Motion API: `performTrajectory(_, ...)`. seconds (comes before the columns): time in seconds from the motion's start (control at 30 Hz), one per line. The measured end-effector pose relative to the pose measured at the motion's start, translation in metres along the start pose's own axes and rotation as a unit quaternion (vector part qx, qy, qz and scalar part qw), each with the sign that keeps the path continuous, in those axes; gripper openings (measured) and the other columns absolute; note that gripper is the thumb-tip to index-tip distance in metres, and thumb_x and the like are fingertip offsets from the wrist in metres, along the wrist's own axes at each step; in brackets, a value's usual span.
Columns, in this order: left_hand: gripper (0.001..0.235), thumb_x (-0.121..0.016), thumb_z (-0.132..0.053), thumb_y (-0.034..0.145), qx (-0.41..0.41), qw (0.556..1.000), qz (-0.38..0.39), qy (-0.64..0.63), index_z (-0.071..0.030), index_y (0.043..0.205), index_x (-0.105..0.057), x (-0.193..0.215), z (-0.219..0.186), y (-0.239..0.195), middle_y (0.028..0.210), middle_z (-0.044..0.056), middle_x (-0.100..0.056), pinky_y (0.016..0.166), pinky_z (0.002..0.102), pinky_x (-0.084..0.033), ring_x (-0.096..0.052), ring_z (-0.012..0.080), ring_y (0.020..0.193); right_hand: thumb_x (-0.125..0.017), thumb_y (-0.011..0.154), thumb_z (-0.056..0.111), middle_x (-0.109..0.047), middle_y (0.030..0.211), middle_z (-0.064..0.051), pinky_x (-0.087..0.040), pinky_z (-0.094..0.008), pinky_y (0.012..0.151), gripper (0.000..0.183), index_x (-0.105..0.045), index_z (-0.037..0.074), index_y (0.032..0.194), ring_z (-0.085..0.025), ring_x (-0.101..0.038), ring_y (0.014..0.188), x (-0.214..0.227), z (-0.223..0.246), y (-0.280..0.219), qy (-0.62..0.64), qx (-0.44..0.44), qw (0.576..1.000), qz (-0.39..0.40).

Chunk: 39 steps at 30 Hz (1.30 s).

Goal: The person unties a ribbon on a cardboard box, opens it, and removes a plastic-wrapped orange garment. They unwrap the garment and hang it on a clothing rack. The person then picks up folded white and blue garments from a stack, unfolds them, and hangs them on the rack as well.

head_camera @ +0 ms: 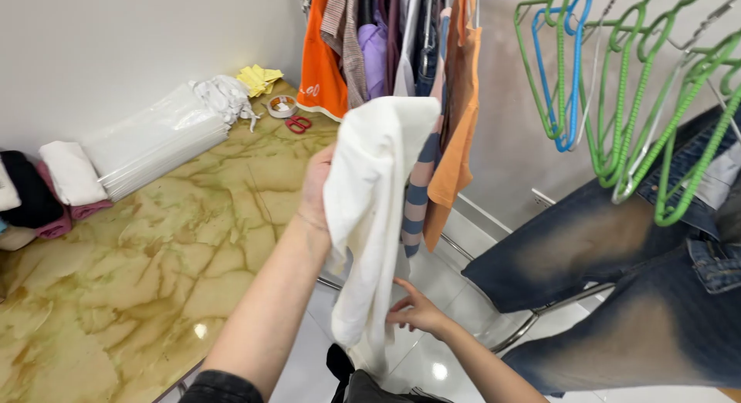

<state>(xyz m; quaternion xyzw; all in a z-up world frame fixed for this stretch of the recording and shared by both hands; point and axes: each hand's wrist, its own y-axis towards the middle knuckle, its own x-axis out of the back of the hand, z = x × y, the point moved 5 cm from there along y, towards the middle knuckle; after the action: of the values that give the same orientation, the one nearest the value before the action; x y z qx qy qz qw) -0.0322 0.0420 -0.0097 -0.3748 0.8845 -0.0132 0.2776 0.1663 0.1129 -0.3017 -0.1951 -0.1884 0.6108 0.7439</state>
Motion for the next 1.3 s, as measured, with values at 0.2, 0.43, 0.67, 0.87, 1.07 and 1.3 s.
performTrajectory(0.2,0.048,-0.057,-0.025,0.107,-0.028,0.997,-0.064,0.021,0.0,0.147,-0.05,0.009,-0.018,0.007,0.138,0.022,-0.062,0.101,0.053,-0.053,-0.063,0.0349,0.124,-0.087,0.083,0.02,-0.073,0.086,-0.015,-0.056,-0.028,0.04,0.036,-0.079,0.014,0.118,-0.021,-0.073,0.059,-0.022,-0.011,0.093,-0.055,0.072,0.996,-0.02)
performTrajectory(0.43,0.052,-0.058,-0.026,0.107,-0.058,0.988,-0.134,0.047,0.001,0.15,-0.047,0.037,-0.038,0.0,0.141,0.024,-0.06,0.103,0.056,-0.051,-0.061,0.0379,0.127,-0.096,0.071,0.026,-0.028,0.162,-0.039,-0.022,-0.058,0.13,0.121,-0.025,0.015,0.168,-0.053,-0.023,0.156,-0.02,0.127,0.029,-0.144,0.159,0.964,-0.156)
performTrajectory(0.67,0.056,-0.059,-0.027,0.107,-0.086,0.973,-0.202,0.069,0.002,0.152,-0.044,0.079,-0.064,-0.025,0.144,0.027,-0.057,0.105,0.06,-0.05,-0.059,0.0409,0.13,-0.081,0.087,0.03,-0.079,0.117,-0.016,-0.056,-0.05,0.104,0.033,-0.08,0.019,0.119,-0.037,-0.07,0.121,0.029,0.091,0.124,-0.24,0.2,0.934,-0.171)
performTrajectory(0.87,0.059,-0.06,-0.028,0.107,-0.096,0.963,-0.238,0.086,0.003,0.154,-0.042,0.169,-0.088,-0.083,0.146,0.029,-0.055,0.106,0.062,-0.048,-0.057,0.0433,0.132,-0.081,0.096,0.025,-0.078,0.103,-0.023,-0.059,-0.046,0.078,0.031,-0.077,0.005,0.119,-0.036,-0.075,0.091,0.196,0.056,0.121,-0.104,0.181,0.939,-0.274)
performTrajectory(1.07,0.063,-0.061,-0.029,0.107,-0.09,0.957,-0.253,0.107,0.004,0.156,-0.04,0.185,-0.074,-0.09,0.148,0.031,-0.053,0.108,0.064,-0.047,-0.055,0.0457,0.135,-0.078,0.093,0.013,-0.078,0.085,-0.009,-0.058,-0.034,0.064,0.012,-0.077,0.004,0.1,-0.021,-0.073,0.071,0.172,0.174,-0.044,0.011,0.151,0.986,-0.065)
performTrajectory(1.3,0.148,-0.102,-0.045,0.059,-0.137,0.861,0.044,0.488,0.008,0.162,-0.01,-0.023,-0.004,-0.084,0.165,0.041,-0.014,0.131,0.06,-0.004,-0.008,0.0534,0.158,-0.071,0.095,0.004,-0.076,0.092,-0.002,-0.058,-0.031,0.077,0.008,-0.073,0.006,0.103,-0.011,-0.066,0.084,0.106,0.311,-0.123,-0.076,0.316,0.946,0.01)
